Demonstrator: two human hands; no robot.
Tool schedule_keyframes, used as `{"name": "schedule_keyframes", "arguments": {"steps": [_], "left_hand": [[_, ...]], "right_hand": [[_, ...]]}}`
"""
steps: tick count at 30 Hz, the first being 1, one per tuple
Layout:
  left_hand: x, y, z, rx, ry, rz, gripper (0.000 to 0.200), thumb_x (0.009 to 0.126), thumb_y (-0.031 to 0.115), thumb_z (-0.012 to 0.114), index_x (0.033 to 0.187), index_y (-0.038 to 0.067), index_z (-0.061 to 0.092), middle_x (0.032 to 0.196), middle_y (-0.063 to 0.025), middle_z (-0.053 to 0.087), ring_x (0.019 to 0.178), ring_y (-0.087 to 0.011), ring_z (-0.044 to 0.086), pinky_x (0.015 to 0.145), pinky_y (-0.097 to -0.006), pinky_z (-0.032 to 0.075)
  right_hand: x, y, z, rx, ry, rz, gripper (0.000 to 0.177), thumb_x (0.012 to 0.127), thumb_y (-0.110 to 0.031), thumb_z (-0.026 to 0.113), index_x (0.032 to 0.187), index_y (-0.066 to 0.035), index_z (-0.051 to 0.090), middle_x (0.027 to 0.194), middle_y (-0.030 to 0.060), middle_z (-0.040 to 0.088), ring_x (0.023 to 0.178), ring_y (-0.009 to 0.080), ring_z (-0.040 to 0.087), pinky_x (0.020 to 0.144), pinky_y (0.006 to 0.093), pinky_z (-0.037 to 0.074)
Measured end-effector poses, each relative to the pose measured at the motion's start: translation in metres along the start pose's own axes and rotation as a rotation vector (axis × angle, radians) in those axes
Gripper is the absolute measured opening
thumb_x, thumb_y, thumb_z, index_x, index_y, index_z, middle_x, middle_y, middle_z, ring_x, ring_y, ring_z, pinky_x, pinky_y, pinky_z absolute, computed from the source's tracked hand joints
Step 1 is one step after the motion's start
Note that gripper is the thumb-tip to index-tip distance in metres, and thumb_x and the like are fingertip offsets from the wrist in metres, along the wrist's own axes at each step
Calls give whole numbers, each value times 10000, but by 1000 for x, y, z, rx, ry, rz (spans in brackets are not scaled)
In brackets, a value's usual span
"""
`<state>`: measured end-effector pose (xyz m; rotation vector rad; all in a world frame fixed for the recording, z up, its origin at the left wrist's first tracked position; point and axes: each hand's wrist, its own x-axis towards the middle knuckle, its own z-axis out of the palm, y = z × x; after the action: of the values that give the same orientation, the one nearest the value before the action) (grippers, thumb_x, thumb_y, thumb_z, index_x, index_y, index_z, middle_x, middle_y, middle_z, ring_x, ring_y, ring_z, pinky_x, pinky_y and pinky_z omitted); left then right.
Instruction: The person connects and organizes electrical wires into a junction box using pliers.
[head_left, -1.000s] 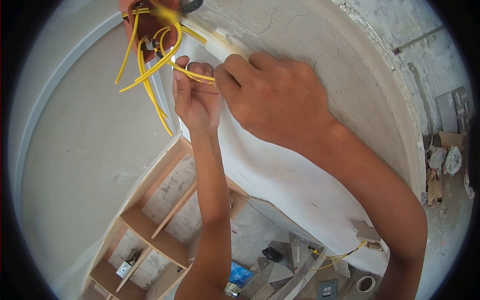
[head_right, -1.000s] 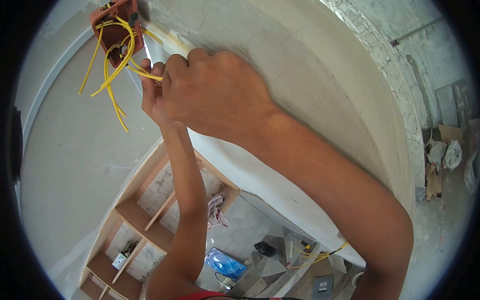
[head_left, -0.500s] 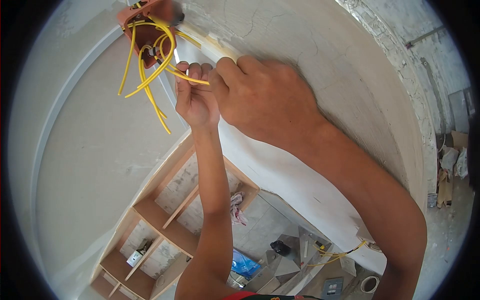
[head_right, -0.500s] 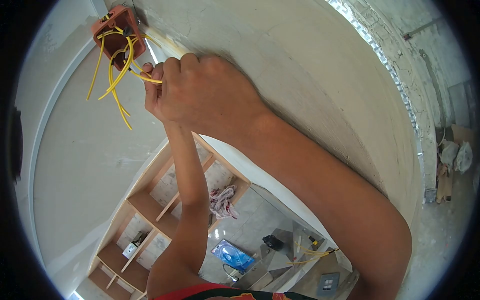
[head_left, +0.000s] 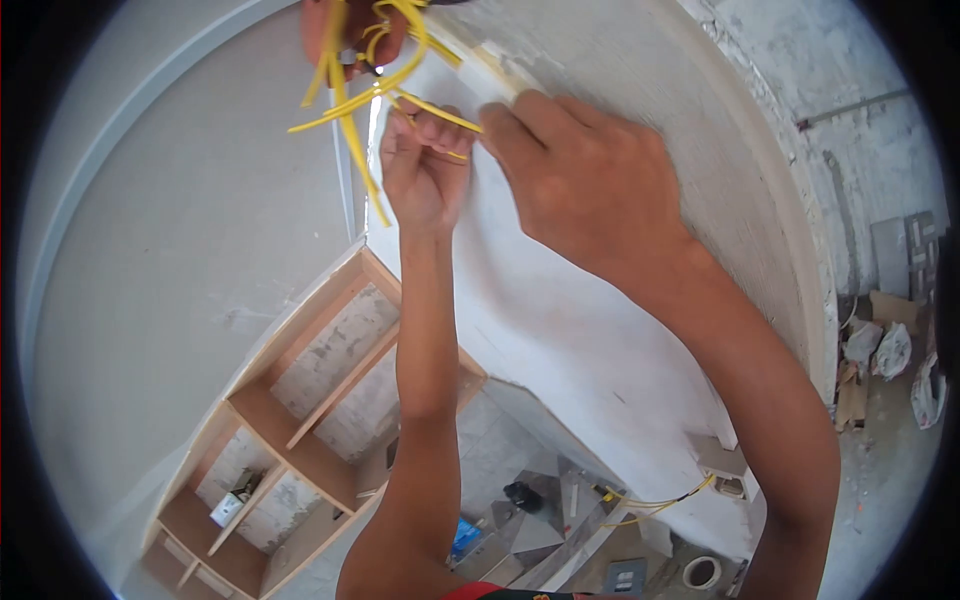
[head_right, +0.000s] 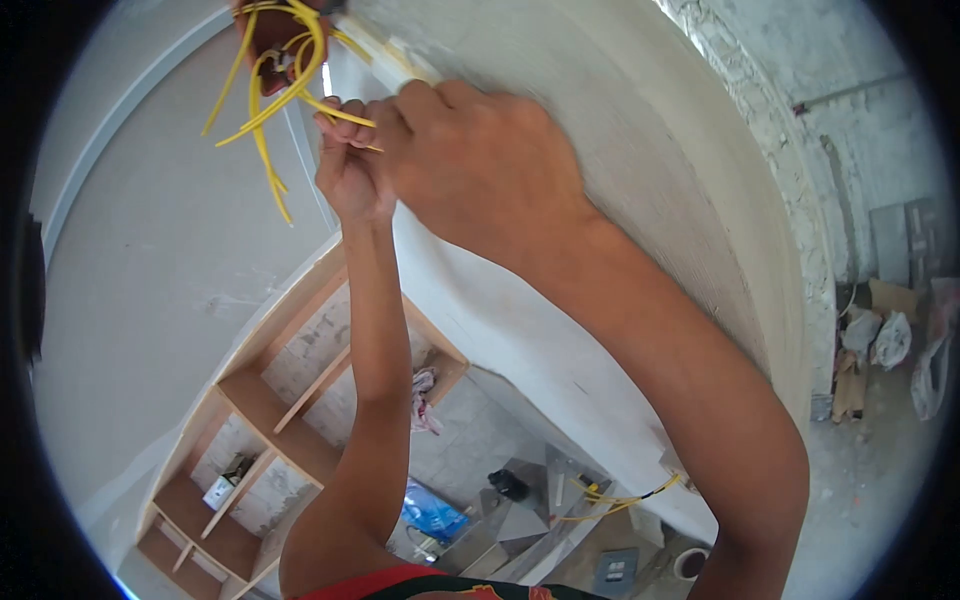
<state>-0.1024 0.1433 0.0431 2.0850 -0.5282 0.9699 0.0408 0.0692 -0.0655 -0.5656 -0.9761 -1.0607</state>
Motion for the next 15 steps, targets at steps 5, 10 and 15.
{"name": "schedule_keyframes", "arguments": {"steps": [5, 10, 15], "left_hand": [[4, -4, 3, -32, 15, 31, 160, 989, 177, 528, 1093, 65, 572, 807, -24, 558, 726, -133, 503, 685, -310, 436], [2, -4, 17, -87, 111, 41, 149, 966, 131, 550, 1111, 116, 520, 811, -8, 533, 718, -130, 481, 695, -322, 419], [4, -13, 15, -150, 94, 123, 190, 961, 114, 563, 1136, 97, 492, 854, -50, 597, 743, -155, 553, 704, -335, 454]], "right_hand": [[10, -1, -8, 12, -14, 8, 213, 763, -87, 662, 974, -56, 674, 732, 38, 556, 595, 197, 595, 494, 325, 488], [17, -7, -18, 69, -112, 120, 199, 875, -61, 656, 1068, -13, 667, 724, 68, 582, 530, 199, 543, 502, 297, 440], [40, -11, -27, 206, -255, 397, 139, 866, -115, 670, 941, 0, 695, 755, 100, 635, 538, 223, 564, 521, 339, 441]]}}
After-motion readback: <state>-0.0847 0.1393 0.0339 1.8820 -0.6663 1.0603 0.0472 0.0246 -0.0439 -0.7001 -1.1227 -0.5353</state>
